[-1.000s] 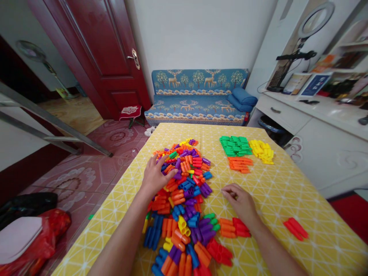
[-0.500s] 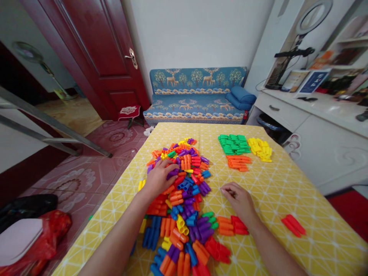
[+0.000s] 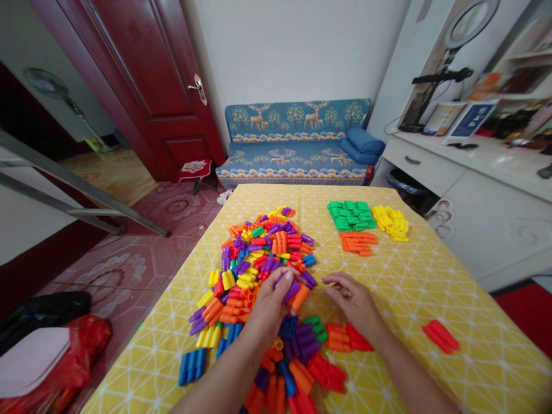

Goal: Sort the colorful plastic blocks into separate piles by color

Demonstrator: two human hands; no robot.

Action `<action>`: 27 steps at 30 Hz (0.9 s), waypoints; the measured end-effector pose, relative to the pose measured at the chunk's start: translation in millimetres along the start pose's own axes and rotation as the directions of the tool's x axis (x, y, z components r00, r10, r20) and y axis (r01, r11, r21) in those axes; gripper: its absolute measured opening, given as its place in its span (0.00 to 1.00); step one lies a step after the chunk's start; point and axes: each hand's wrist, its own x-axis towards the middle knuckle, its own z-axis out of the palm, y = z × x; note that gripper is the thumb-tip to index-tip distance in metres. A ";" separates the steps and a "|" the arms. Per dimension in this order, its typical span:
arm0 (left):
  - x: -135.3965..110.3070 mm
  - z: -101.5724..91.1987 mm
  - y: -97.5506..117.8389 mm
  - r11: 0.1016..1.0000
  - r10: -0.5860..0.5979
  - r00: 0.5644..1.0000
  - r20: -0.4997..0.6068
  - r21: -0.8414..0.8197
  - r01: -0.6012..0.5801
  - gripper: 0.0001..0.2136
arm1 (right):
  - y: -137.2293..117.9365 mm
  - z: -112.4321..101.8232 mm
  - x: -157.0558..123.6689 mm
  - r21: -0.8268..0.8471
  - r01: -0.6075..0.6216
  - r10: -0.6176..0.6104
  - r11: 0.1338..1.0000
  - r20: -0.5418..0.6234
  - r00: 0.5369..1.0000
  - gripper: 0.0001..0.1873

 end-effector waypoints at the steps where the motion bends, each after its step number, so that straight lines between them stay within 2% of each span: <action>1: 1.0 4.0 -5.3 0.989 -0.074 0.997 0.021 -0.129 0.076 0.15 | -7.3 0.9 -2.5 0.030 0.016 -0.016 0.999 0.013 1.000 0.13; 3: 3.3 7.5 -12.1 0.933 -0.162 0.983 0.087 -0.310 0.181 0.18 | -20.2 3.5 -8.0 0.088 0.055 -0.057 0.995 0.023 0.998 0.18; 5: 4.5 7.8 -14.2 0.891 -0.179 0.973 0.148 -0.395 0.224 0.20 | -28.9 7.0 -12.7 0.103 0.116 -0.117 0.988 0.010 0.993 0.24; 8: 2.8 7.7 -14.4 0.873 -0.160 0.967 0.200 -0.428 0.233 0.23 | -34.4 13.1 -16.1 0.014 0.220 -0.220 0.975 -0.018 0.975 0.29; 12: -2.8 9.0 -19.1 0.909 -0.115 0.975 0.191 -0.375 0.181 0.24 | -36.7 18.8 -16.0 -0.069 0.256 -0.258 0.964 -0.026 0.966 0.22; 15: -5.6 7.6 -23.4 0.978 -0.024 0.991 0.132 -0.203 0.051 0.25 | -39.3 20.0 -17.2 -0.068 0.241 -0.246 0.968 -0.077 0.966 0.16; 17: -6.3 4.1 -23.7 0.996 0.083 0.993 0.085 0.006 -0.083 0.21 | -40.4 20.3 -19.1 -0.037 0.220 -0.222 0.975 -0.107 0.969 0.13; 18: -6.4 1.7 -23.0 0.978 0.153 0.986 0.069 0.135 -0.161 0.19 | -40.5 20.5 -20.2 -0.016 0.201 -0.201 0.980 -0.108 0.974 0.13; 20: -5.9 -3.7 -20.6 0.876 0.295 0.952 0.078 0.377 -0.302 0.18 | -39.5 21.4 -21.9 0.009 0.164 -0.163 0.986 -0.074 0.984 0.12; 22: -4.6 -8.4 -18.5 0.754 0.385 0.913 0.138 0.523 -0.397 0.17 | -37.4 23.3 -22.9 -0.015 0.135 -0.135 0.991 0.013 0.991 0.10; 24: -3.2 -11.2 -18.0 0.667 0.397 0.892 0.217 0.600 -0.443 0.17 | -35.0 26.4 -23.1 -0.069 0.107 -0.101 0.992 0.077 0.992 0.11; 27: -2.8 -10.5 -20.3 0.584 0.341 0.893 0.294 0.679 -0.446 0.18 | -31.5 32.7 -22.6 -0.094 0.050 -0.048 0.994 0.028 0.998 0.23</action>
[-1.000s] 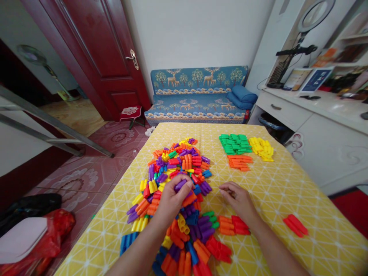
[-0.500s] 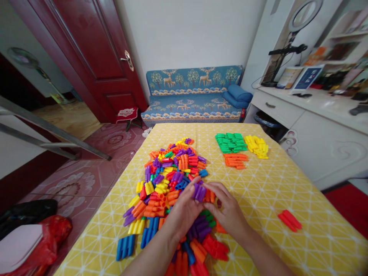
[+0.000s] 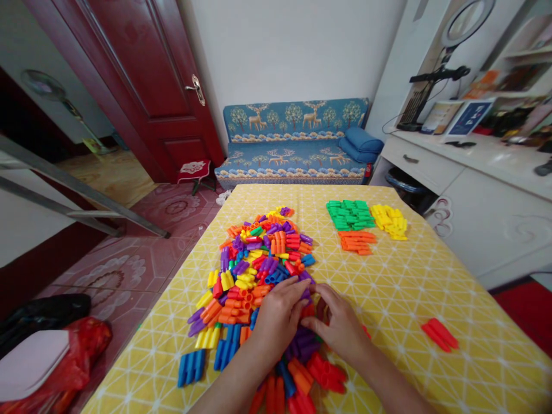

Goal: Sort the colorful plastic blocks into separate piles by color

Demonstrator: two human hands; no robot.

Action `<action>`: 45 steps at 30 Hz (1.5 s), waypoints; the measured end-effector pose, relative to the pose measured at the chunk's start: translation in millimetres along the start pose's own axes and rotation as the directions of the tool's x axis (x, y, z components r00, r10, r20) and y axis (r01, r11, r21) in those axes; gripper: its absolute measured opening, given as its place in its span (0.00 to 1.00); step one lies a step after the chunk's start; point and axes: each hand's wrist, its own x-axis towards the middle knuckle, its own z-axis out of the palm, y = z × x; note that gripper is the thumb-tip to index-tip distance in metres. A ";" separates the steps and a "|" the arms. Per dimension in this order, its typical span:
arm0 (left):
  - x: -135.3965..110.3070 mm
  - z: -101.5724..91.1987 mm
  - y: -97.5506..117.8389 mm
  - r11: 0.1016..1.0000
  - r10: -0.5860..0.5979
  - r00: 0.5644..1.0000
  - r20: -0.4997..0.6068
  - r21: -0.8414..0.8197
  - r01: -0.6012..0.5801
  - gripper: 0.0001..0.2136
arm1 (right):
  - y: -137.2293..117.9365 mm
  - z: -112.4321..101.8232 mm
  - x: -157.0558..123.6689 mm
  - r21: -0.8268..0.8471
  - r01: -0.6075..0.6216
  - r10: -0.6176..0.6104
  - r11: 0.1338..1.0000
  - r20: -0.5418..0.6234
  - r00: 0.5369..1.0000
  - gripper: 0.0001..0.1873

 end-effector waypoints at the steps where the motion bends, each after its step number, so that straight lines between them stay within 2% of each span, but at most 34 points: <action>1: -0.6 1.5 0.7 1.000 0.002 1.000 0.028 0.027 -0.002 0.18 | 0.9 2.1 0.4 0.020 -0.016 0.017 1.000 -0.028 0.999 0.26; 6: 0.0 2.5 5.5 0.987 0.076 0.986 0.147 0.130 -0.095 0.19 | 6.7 5.7 3.2 0.197 -0.088 0.094 0.976 -0.019 0.995 0.16; 8: 6.1 -3.9 2.9 0.967 0.137 0.980 0.143 0.196 -0.164 0.18 | 8.9 3.6 4.2 0.189 -0.074 0.082 0.979 -0.038 0.996 0.12; 10: 15.8 -13.5 -3.6 0.923 0.165 0.981 0.101 0.335 -0.190 0.17 | 9.6 -0.1 5.0 0.119 -0.049 0.057 0.992 -0.064 0.996 0.09; 13: 32.5 -28.8 -17.6 0.812 0.079 0.997 0.011 0.580 -0.071 0.19 | 8.0 -6.9 5.5 -0.028 -0.061 0.061 0.998 -0.022 0.998 0.10; 16: 44.3 -37.7 -29.3 0.726 -0.029 0.999 -0.041 0.685 0.049 0.18 | 5.6 -12.5 4.9 -0.140 -0.047 0.061 0.989 0.094 0.994 0.16; 18: 47.9 -39.0 -33.3 0.701 -0.047 0.997 -0.063 0.708 0.077 0.15 | 5.2 -13.7 4.1 -0.150 -0.010 0.036 0.989 0.169 0.985 0.18; 20: 48.7 -38.3 -34.6 0.691 -0.044 0.995 -0.085 0.717 0.092 0.13 | 5.5 -12.7 3.5 -0.128 0.015 0.012 0.992 0.207 0.978 0.15; 23: 47.8 -37.4 -33.9 0.694 -0.056 0.993 -0.102 0.711 0.112 0.12 | 6.3 -8.9 3.4 -0.097 -0.001 0.019 0.995 0.185 0.983 0.14; 27: 46.9 -38.6 -33.8 0.716 -0.064 0.993 -0.104 0.688 0.118 0.12 | 6.7 -4.7 3.5 -0.047 -0.086 0.092 0.995 0.152 0.984 0.21; 32: 46.7 -39.3 -35.2 0.731 -0.054 0.993 -0.104 0.674 0.111 0.12 | 11.2 -9.3 3.3 0.007 -0.102 0.100 0.995 0.151 0.983 0.18; 35: 46.7 -39.4 -34.2 0.730 -0.064 0.993 -0.100 0.674 0.115 0.12 | 24.4 -29.8 8.9 0.007 -0.102 0.099 0.995 0.160 0.982 0.14; 37: 46.9 -39.6 -32.9 0.726 -0.080 0.992 -0.100 0.676 0.127 0.12 | 40.8 -55.6 17.3 -0.053 -0.104 0.110 0.993 0.142 0.984 0.12; 40: 47.0 -39.8 -31.7 0.723 -0.090 0.991 -0.097 0.678 0.132 0.12 | 72.2 -105.6 34.5 -0.199 -0.148 0.148 0.969 -0.012 0.989 0.14; 42: 46.8 -39.8 -32.3 0.724 -0.093 0.991 -0.099 0.676 0.135 0.11 | 88.4 -135.1 44.5 -0.260 -0.226 0.204 0.939 -0.111 0.973 0.15; 43: 46.7 -39.8 -33.0 0.726 -0.092 0.991 -0.102 0.674 0.137 0.11 | 92.6 -145.2 47.6 -0.272 -0.265 0.236 0.925 -0.133 0.963 0.15; 45: 46.5 -39.9 -35.2 0.732 -0.086 0.990 -0.107 0.668 0.136 0.11 | 91.0 -152.6 48.9 -0.249 -0.299 0.283 0.921 -0.098 0.954 0.16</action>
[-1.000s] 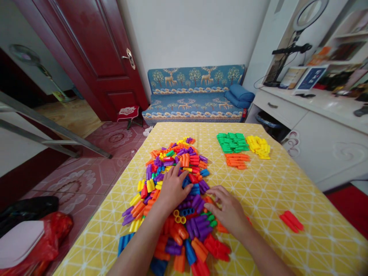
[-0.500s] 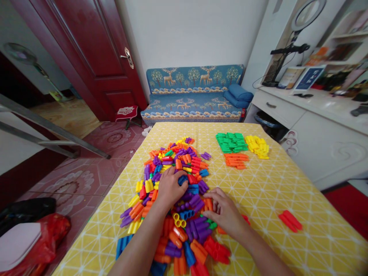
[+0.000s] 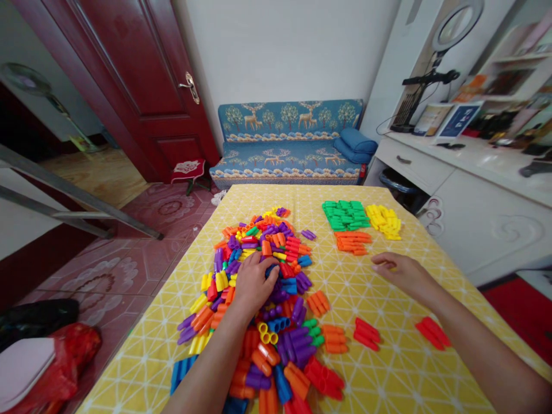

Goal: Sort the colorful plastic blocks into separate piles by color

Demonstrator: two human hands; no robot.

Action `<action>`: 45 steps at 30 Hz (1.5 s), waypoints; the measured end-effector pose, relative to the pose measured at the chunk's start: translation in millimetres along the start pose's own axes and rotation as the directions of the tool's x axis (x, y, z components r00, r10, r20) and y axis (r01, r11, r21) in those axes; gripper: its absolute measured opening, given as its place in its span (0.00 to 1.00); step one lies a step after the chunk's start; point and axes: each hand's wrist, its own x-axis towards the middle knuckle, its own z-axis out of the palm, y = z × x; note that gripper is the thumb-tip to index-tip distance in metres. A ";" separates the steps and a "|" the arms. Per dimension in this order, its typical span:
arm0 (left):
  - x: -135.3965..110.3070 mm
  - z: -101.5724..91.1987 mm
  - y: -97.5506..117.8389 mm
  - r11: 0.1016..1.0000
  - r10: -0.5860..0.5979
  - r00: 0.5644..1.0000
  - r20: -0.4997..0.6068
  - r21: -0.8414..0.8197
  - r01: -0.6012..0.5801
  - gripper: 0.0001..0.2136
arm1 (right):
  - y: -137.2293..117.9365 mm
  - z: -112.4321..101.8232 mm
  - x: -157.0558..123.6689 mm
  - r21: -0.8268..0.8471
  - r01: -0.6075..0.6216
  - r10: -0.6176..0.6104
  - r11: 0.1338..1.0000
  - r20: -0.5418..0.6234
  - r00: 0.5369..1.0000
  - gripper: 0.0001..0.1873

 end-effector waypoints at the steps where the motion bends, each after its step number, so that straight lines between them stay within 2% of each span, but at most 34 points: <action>1: 0.1 0.8 -1.0 1.000 0.004 1.000 -0.004 -0.003 -0.004 0.12 | -5.1 1.5 -3.7 0.031 0.003 -0.005 1.000 0.053 0.999 0.16; 5: 0.9 3.5 -4.7 1.000 0.011 1.000 -0.003 0.004 -0.011 0.15 | -41.4 29.6 -35.2 0.153 0.049 -0.096 0.987 0.314 0.944 0.16; 7: 1.1 4.3 -5.7 1.000 0.007 1.000 -0.003 0.007 -0.007 0.16 | -58.1 46.0 -51.0 0.135 0.092 -0.137 0.987 0.381 0.914 0.16; 10: 1.0 4.7 -5.6 1.000 0.002 1.000 -0.010 0.010 -0.002 0.16 | -74.9 63.9 -65.5 0.057 0.198 -0.204 0.979 0.395 0.896 0.20; 14: 0.6 4.8 -4.4 1.000 -0.001 1.000 -0.018 0.006 0.001 0.16 | -88.9 81.3 -71.7 -0.022 0.318 -0.288 0.948 0.369 0.884 0.29; 19: 1.2 4.2 -3.9 1.000 -0.006 1.000 -0.020 -0.010 0.006 0.15 | -98.6 96.3 -71.8 -0.183 0.335 -0.262 0.924 0.334 0.906 0.26; 21: 1.3 3.7 -3.7 1.000 -0.006 1.000 -0.016 -0.008 0.006 0.15 | -93.3 91.3 -67.5 -0.222 0.347 -0.265 0.911 0.329 0.906 0.24; 23: 1.1 3.2 -3.4 1.000 0.000 1.000 -0.015 -0.003 0.000 0.15 | -77.0 75.9 -57.8 -0.260 0.347 -0.267 0.901 0.296 0.917 0.22; 26: 0.7 3.1 -2.9 1.000 0.002 1.000 -0.016 -0.003 -0.002 0.15 | -30.9 36.6 -33.3 -0.339 0.301 -0.252 0.891 0.181 0.951 0.22; 29: 0.6 3.3 -2.6 1.000 -0.010 1.000 -0.015 -0.005 0.010 0.14 | 25.4 -6.6 -7.2 -0.425 0.198 -0.218 0.883 0.000 0.976 0.21; 31: 0.8 3.3 -2.5 1.000 -0.015 1.000 -0.014 -0.005 0.015 0.14 | 55.2 -27.5 3.4 -0.371 0.216 -0.243 0.903 -0.027 0.970 0.24; 33: 1.1 3.1 -2.7 1.000 -0.013 1.000 -0.012 -0.008 0.013 0.15 | 72.9 -38.2 6.8 -0.277 0.233 -0.253 0.932 -0.038 0.967 0.28; 35: 1.2 2.9 -3.0 1.000 -0.011 1.000 -0.011 -0.013 0.011 0.14 | 79.0 -39.1 5.2 -0.222 0.184 -0.206 0.958 -0.082 0.975 0.27; 38: 1.3 2.9 -3.3 1.000 -0.005 1.000 -0.013 -0.012 0.004 0.15 | 77.1 -28.7 1.1 -0.218 0.082 -0.119 0.972 -0.160 0.980 0.25; 42: 1.1 2.9 -3.5 1.000 0.007 1.000 -0.022 -0.018 -0.007 0.14 | 70.6 -8.0 2.2 -0.267 0.144 -0.186 0.953 -0.138 0.973 0.23; 45: 1.0 2.7 -4.3 0.999 0.007 1.000 -0.026 -0.032 -0.008 0.14 | 50.5 8.5 -0.4 -0.253 0.166 -0.200 0.953 -0.117 0.973 0.19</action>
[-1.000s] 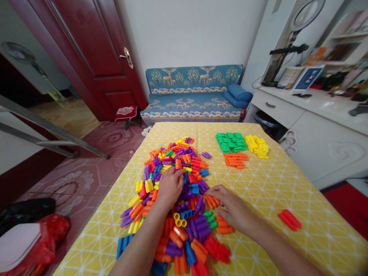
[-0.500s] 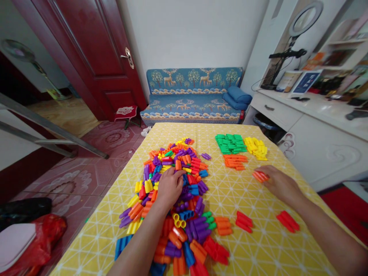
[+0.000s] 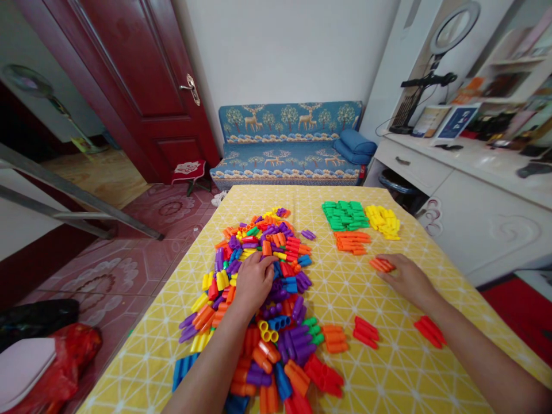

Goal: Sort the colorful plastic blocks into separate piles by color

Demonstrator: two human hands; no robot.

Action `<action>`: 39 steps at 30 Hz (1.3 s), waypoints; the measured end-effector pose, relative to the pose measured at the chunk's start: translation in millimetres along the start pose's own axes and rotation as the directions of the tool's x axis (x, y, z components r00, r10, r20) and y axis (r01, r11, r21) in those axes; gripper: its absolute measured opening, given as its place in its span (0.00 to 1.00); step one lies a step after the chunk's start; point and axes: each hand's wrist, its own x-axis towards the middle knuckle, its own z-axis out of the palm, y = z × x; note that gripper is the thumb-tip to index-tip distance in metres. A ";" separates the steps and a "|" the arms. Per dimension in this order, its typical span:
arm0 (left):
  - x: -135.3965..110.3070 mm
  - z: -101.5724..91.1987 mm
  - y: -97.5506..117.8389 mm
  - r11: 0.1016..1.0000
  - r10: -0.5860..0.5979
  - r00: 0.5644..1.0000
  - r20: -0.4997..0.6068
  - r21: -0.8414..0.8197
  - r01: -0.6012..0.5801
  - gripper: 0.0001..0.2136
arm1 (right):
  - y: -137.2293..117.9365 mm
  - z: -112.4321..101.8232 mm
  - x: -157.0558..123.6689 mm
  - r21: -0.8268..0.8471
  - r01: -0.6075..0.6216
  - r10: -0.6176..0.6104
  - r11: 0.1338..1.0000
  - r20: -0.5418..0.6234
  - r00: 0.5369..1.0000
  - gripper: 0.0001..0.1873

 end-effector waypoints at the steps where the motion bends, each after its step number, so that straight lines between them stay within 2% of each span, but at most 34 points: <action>1: 0.0 0.0 -0.4 1.000 0.000 1.000 0.000 -0.003 0.000 0.14 | -14.0 2.3 -1.9 0.032 0.002 -0.003 0.999 0.017 1.000 0.18; 4: 0.0 0.7 -1.7 1.000 0.005 1.000 -0.001 -0.007 -0.005 0.14 | -71.6 7.0 -15.0 0.207 0.040 -0.065 0.978 0.118 0.991 0.17; 7: -0.4 2.2 -1.3 0.999 0.016 1.000 -0.010 -0.029 -0.016 0.14 | -130.3 15.6 -32.0 0.412 0.085 -0.205 0.907 0.255 0.945 0.20; 9: -0.9 1.3 -0.3 0.997 0.033 0.998 -0.053 -0.063 -0.036 0.15 | -156.3 27.2 -39.5 0.498 0.096 -0.260 0.862 0.271 0.927 0.22; 11: -1.3 -4.0 -0.3 0.995 0.049 0.992 -0.119 -0.083 -0.059 0.18 | -168.8 42.3 -42.0 0.545 0.088 -0.261 0.834 0.248 0.933 0.22; 13: -1.6 -15.6 -4.1 0.993 0.041 0.988 -0.152 -0.100 -0.057 0.19 | -171.2 56.5 -41.2 0.568 0.067 -0.226 0.820 0.214 0.950 0.21; 16: -3.5 -43.0 -20.6 0.988 -0.007 0.994 -0.111 -0.152 -0.010 0.18 | -167.5 68.4 -39.0 0.591 0.031 -0.171 0.806 0.182 0.968 0.18; 19: -12.7 -73.0 -47.3 0.986 -0.134 0.985 -0.111 -0.119 0.121 0.20 | -165.1 68.7 -39.1 0.603 0.015 -0.151 0.797 0.175 0.973 0.16; 21: -24.7 -88.7 -65.7 0.977 -0.205 0.977 -0.062 -0.069 0.201 0.21 | -165.2 66.6 -39.7 0.600 0.003 -0.140 0.800 0.182 0.973 0.14; 24: -49.1 -100.3 -87.9 0.974 -0.216 0.976 0.022 -0.059 0.217 0.24 | -166.2 64.9 -40.0 0.594 -0.018 -0.124 0.804 0.197 0.973 0.13; 28: -78.1 -91.1 -103.3 0.981 -0.093 0.988 0.121 -0.159 0.112 0.24 | -166.6 66.4 -39.5 0.586 -0.034 -0.115 0.809 0.214 0.970 0.13; 31: -85.0 -73.2 -105.9 0.978 -0.090 0.991 0.097 -0.180 0.107 0.26 | -166.2 68.4 -39.1 0.578 -0.024 -0.126 0.816 0.217 0.968 0.14; 35: -70.8 -54.5 -100.1 0.985 -0.126 0.992 0.028 -0.117 0.129 0.27 | -166.9 70.0 -38.8 0.587 -0.021 -0.153 0.809 0.246 0.957 0.18; 39: -42.3 -48.0 -89.1 0.994 -0.040 0.999 0.009 -0.104 0.041 0.27 | -167.5 71.4 -39.3 0.563 -0.011 -0.166 0.827 0.263 0.950 0.20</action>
